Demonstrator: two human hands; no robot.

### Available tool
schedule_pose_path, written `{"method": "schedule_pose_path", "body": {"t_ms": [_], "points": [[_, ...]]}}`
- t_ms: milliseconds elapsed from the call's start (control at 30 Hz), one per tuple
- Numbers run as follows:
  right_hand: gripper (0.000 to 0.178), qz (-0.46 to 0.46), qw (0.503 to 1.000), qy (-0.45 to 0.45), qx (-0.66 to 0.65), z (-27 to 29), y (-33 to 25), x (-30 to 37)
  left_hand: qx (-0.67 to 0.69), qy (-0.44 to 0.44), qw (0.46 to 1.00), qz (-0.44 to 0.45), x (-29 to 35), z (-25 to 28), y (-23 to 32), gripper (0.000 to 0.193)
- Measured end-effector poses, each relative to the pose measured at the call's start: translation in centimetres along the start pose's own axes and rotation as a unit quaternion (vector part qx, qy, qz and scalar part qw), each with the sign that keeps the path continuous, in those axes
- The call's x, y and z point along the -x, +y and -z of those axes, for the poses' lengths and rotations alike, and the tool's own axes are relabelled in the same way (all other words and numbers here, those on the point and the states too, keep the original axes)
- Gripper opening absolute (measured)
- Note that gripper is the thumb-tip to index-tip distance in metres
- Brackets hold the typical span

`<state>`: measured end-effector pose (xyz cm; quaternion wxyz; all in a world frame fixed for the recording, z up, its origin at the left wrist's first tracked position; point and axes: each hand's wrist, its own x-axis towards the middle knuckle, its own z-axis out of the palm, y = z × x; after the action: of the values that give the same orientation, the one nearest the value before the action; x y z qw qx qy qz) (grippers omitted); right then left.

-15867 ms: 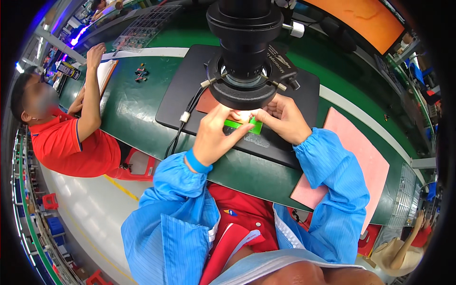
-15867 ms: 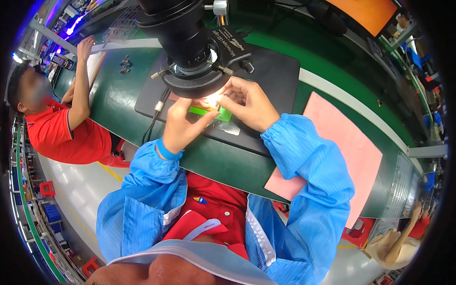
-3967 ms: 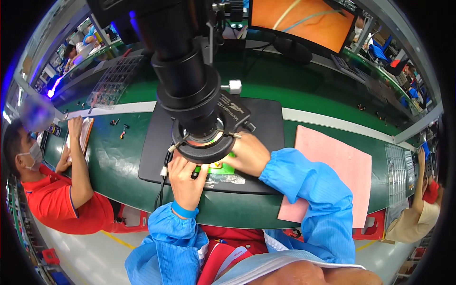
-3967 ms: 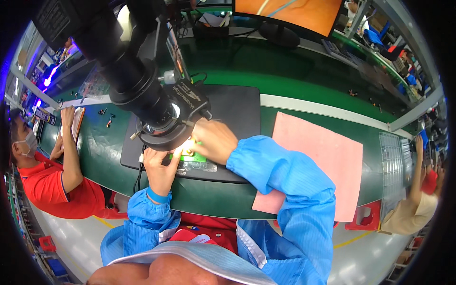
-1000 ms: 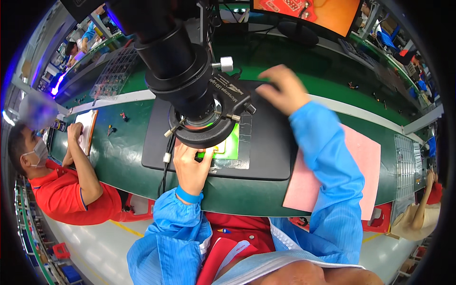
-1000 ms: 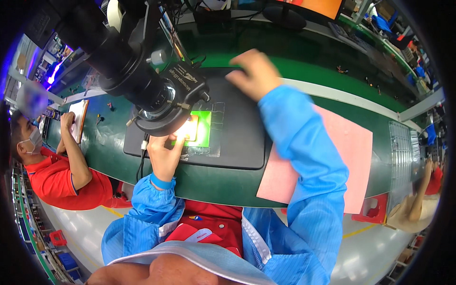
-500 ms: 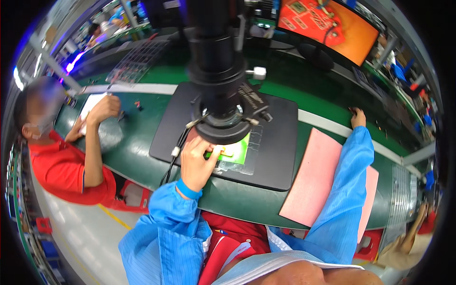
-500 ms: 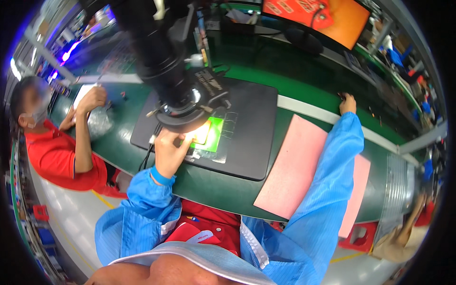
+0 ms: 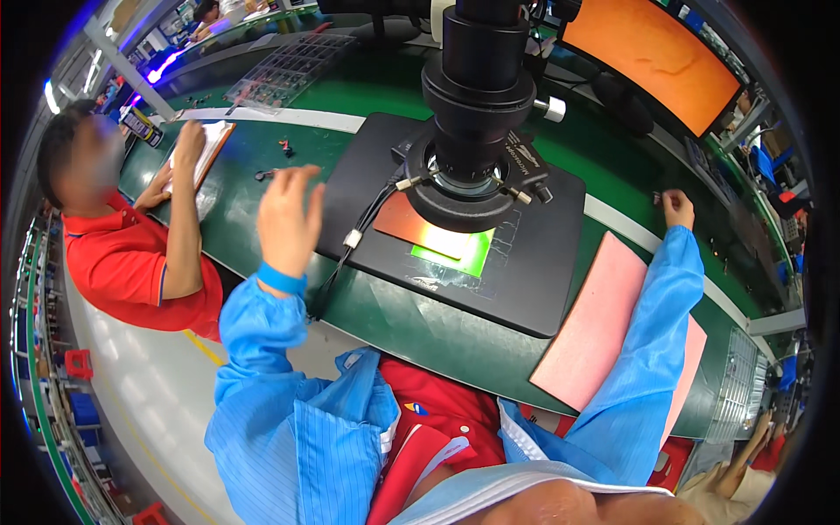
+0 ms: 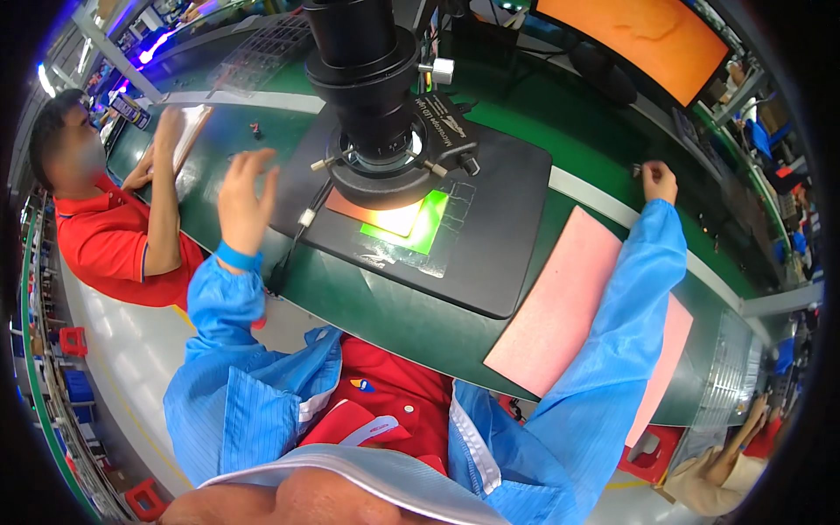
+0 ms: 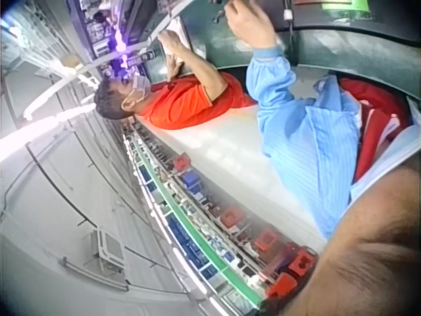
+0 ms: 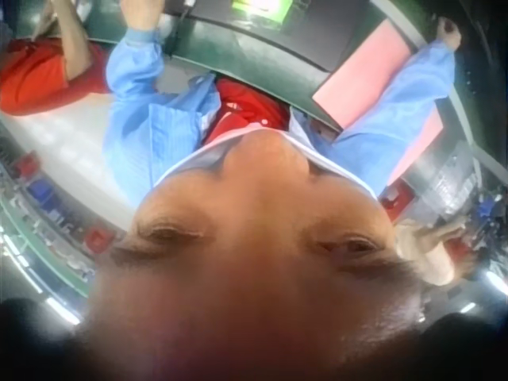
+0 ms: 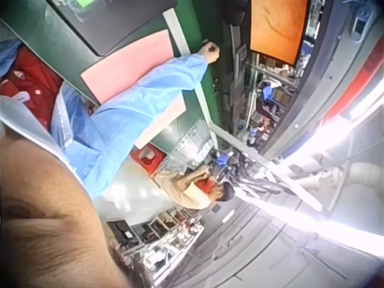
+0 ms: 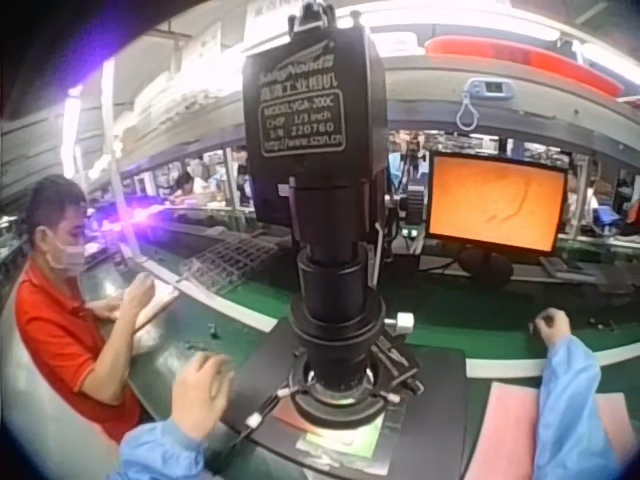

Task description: Inspecting and assembling small electronic components on a circuit board using a microscope.

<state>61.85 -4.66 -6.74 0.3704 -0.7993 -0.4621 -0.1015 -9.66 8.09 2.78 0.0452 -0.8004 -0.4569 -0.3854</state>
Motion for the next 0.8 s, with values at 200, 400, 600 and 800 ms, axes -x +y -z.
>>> {"method": "schedule_pose_path", "body": {"t_ms": [200, 400, 600, 800], "points": [[0.017, 0.066, 0.878, -0.336, -0.335, -1.9, -26.6, 5.0, 0.202, -0.053, 0.978, -0.026, 3.5, -3.0, 7.6, 0.012], [0.019, 0.019, 0.722, -0.53, -0.445, -3.1, -37.7, 15.2, 0.363, -0.077, 0.929, 0.0, 5.4, -4.8, 12.0, 0.02], [0.025, -0.011, 0.672, -0.565, -0.478, -3.0, -38.2, 17.2, 0.349, -0.082, 0.934, 0.015, 5.5, -4.9, 12.0, 0.022], [0.018, 0.035, 0.748, -0.503, -0.431, -2.2, -39.3, 18.1, 0.31, -0.058, 0.949, -0.011, 5.5, -4.7, 11.7, 0.016]]}}
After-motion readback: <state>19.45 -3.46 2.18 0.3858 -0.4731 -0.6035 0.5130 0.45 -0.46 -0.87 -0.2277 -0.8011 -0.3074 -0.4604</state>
